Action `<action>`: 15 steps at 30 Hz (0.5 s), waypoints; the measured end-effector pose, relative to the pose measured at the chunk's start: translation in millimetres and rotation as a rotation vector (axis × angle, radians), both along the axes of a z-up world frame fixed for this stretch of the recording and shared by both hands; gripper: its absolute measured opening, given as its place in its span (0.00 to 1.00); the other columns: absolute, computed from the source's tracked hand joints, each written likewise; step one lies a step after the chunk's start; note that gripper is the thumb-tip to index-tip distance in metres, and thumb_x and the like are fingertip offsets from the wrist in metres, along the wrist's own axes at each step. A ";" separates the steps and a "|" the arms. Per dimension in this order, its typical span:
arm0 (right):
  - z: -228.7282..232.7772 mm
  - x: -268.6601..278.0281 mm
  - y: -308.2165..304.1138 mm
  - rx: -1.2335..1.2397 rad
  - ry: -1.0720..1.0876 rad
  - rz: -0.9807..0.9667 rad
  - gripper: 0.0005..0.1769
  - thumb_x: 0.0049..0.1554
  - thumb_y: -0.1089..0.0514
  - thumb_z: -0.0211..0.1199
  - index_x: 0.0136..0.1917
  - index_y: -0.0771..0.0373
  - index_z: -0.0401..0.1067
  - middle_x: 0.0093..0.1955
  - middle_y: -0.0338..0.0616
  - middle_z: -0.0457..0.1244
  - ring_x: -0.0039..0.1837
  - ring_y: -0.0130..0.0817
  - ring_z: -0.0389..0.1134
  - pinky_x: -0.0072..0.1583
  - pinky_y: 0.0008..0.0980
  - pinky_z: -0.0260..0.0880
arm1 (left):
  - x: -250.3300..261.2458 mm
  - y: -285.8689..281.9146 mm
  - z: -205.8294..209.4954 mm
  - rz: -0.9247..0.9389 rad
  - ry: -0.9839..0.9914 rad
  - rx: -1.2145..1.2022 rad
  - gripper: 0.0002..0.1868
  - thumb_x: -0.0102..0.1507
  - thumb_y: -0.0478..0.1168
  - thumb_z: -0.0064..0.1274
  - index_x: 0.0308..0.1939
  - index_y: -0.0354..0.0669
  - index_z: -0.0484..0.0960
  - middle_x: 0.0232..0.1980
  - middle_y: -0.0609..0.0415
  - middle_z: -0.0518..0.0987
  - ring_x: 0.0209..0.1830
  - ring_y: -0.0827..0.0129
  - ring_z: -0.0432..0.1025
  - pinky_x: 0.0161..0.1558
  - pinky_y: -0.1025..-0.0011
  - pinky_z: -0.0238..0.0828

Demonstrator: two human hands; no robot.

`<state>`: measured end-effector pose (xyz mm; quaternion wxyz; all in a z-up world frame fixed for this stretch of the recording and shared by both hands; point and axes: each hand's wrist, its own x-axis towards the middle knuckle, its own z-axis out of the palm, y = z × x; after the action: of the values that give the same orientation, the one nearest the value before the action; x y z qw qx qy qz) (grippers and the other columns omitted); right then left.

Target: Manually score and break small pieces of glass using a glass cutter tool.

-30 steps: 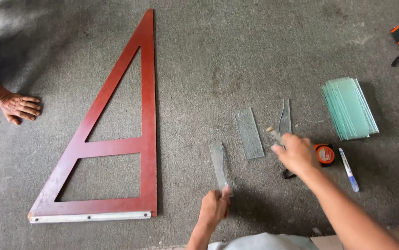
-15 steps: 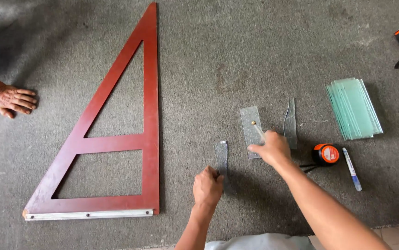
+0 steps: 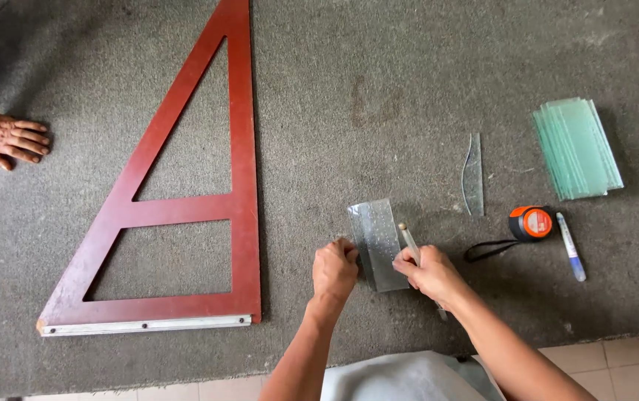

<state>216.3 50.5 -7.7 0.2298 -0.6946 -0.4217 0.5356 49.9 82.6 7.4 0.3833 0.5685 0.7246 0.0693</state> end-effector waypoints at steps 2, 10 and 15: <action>0.6 -5.6 2.4 -0.023 -0.061 0.030 0.07 0.44 0.58 0.57 0.27 0.61 0.71 0.14 0.41 0.51 0.21 0.28 0.52 0.27 0.23 0.50 | -2.8 2.4 5.0 0.014 -0.021 -0.018 0.06 0.53 0.41 0.48 0.29 0.46 0.77 0.26 0.46 0.76 0.32 0.54 0.72 0.34 0.63 0.68; -2.2 -11.2 12.3 -0.061 -0.361 0.164 0.09 0.37 0.51 0.64 0.31 0.56 0.73 0.28 0.46 0.64 0.38 0.43 0.66 0.40 0.33 0.64 | -4.3 18.9 -17.6 0.030 -0.089 -0.038 0.10 0.48 0.47 0.53 0.23 0.46 0.76 0.12 0.57 0.72 0.21 0.65 0.72 0.31 0.70 0.68; -5.1 -12.1 4.8 -0.067 -0.389 0.014 0.10 0.37 0.53 0.65 0.32 0.59 0.71 0.28 0.45 0.63 0.38 0.42 0.66 0.39 0.34 0.63 | 3.1 27.4 -20.1 -0.035 -0.007 -0.069 0.06 0.47 0.42 0.57 0.19 0.46 0.78 0.16 0.48 0.73 0.23 0.57 0.73 0.31 0.70 0.68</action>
<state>204.2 55.3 -12.8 0.1170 -0.7893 -0.4452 0.4063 52.9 109.9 -12.8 0.4065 0.5673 0.7151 0.0398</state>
